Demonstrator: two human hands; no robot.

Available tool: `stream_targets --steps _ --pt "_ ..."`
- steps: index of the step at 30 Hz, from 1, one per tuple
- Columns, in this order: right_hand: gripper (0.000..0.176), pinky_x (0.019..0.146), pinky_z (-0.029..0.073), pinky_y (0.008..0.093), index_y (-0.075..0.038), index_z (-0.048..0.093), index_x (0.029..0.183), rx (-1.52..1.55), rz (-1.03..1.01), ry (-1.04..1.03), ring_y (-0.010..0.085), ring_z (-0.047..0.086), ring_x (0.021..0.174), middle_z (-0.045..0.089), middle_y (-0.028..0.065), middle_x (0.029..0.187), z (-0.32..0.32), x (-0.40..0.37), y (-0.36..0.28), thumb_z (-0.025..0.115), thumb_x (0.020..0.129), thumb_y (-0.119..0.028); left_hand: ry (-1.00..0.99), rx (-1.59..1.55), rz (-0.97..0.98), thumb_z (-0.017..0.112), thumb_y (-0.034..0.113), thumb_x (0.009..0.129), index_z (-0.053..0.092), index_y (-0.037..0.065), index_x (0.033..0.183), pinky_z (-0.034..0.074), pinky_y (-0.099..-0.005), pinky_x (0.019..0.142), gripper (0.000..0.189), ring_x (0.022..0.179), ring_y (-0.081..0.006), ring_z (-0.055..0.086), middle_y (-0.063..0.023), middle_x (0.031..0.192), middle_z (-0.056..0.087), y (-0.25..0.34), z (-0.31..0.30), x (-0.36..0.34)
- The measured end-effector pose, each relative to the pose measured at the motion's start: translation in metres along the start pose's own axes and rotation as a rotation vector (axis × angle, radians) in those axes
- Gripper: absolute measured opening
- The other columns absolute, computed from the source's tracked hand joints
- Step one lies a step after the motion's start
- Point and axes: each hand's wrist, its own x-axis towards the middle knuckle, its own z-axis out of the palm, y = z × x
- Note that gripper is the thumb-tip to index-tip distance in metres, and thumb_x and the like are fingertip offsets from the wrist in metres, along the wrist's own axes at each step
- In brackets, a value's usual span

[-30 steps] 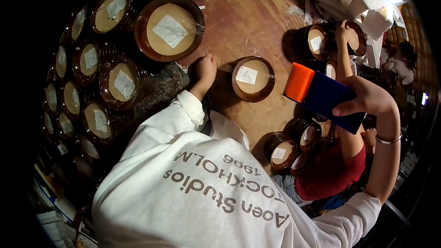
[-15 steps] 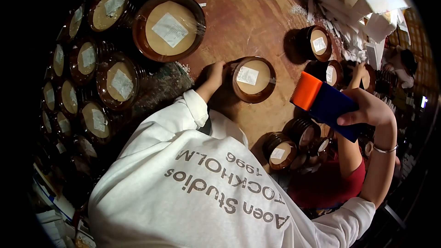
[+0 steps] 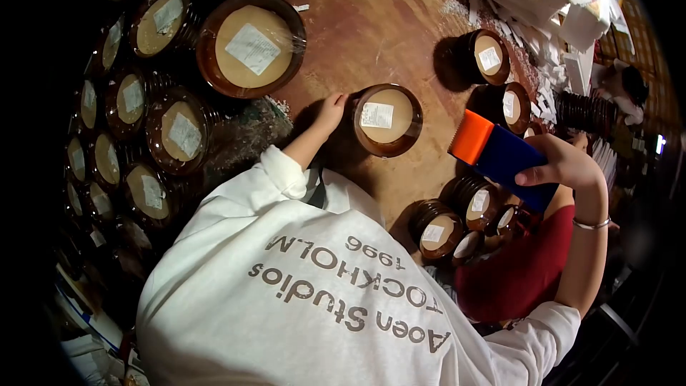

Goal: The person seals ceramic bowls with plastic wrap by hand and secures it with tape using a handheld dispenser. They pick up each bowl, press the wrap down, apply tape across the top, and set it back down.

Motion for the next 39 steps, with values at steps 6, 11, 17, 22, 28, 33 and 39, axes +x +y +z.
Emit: stream_targets --steps 6,11,17,22,28,33,39 --pt "0.069 0.069 0.042 0.0235 0.008 0.054 0.095 0.018 0.031 0.053 0.0135 0.055 0.072 0.059 0.0071 0.078 0.000 0.006 0.007 0.075 0.053 -0.042 -0.166 -0.480 -0.158 0.026 0.049 0.088 0.036 0.002 0.125 0.028 -0.0297 0.095 0.061 0.116 -0.0217 0.037 -0.0121 0.126 0.040 0.000 0.016 -0.015" --pt "0.065 0.070 0.042 0.0243 0.008 0.056 0.091 -0.066 0.064 0.085 0.0129 0.054 0.072 0.059 0.0070 0.076 -0.004 0.011 0.028 0.075 0.053 -0.040 -0.224 -0.831 -0.407 0.025 0.054 0.086 0.030 0.002 0.128 0.025 -0.0305 0.098 0.066 0.117 -0.0222 0.035 -0.0119 0.128 0.037 -0.025 0.030 -0.010" --pt "0.065 0.074 0.042 0.0241 0.007 0.053 0.102 -0.053 0.042 0.112 0.0150 0.056 0.076 0.060 0.0094 0.085 0.000 0.021 0.049 0.073 0.056 -0.036 0.014 -0.736 -0.405 0.032 0.046 0.088 0.035 0.006 0.123 0.034 -0.0386 0.092 0.053 0.111 -0.0248 0.040 -0.0122 0.120 0.043 -0.003 0.006 -0.033" --pt "0.062 0.069 0.046 0.0259 0.008 0.056 0.096 -0.027 0.118 0.216 0.0181 0.058 0.071 0.061 0.0121 0.081 -0.002 0.032 0.063 0.073 0.053 -0.034 -0.174 0.528 1.133 0.067 0.029 0.066 0.047 0.003 0.099 0.039 -0.0368 0.079 0.046 0.092 -0.0287 0.048 -0.0134 0.099 0.050 0.061 -0.010 -0.103" --pt "0.064 0.067 0.046 0.0255 0.009 0.054 0.101 0.043 0.085 0.142 0.0188 0.059 0.072 0.061 0.0130 0.083 -0.002 0.052 0.095 0.073 0.052 -0.028 -0.076 1.066 1.490 0.057 0.014 0.065 0.053 -0.001 0.092 0.043 -0.0321 0.074 0.030 0.088 -0.0225 0.054 -0.0103 0.094 0.056 0.020 0.022 -0.067" --pt "0.064 0.068 0.046 0.0257 0.009 0.053 0.100 0.208 0.068 0.159 0.0189 0.058 0.072 0.059 0.0137 0.087 0.022 0.053 0.132 0.073 0.053 -0.028 -0.270 1.008 1.550 0.051 0.007 0.067 0.056 0.001 0.090 0.044 -0.0303 0.074 0.025 0.088 -0.0204 0.056 -0.0097 0.093 0.058 0.038 -0.009 -0.047" --pt "0.051 0.052 0.048 0.0263 0.008 0.054 0.093 0.547 0.009 0.190 0.0147 0.058 0.062 0.058 0.0101 0.078 0.080 0.077 0.188 0.071 0.060 -0.028 -0.538 1.086 1.593 0.051 0.008 0.070 0.057 0.004 0.095 0.042 -0.0316 0.079 0.026 0.092 -0.0201 0.055 -0.0070 0.099 0.058 0.077 -0.034 -0.014"
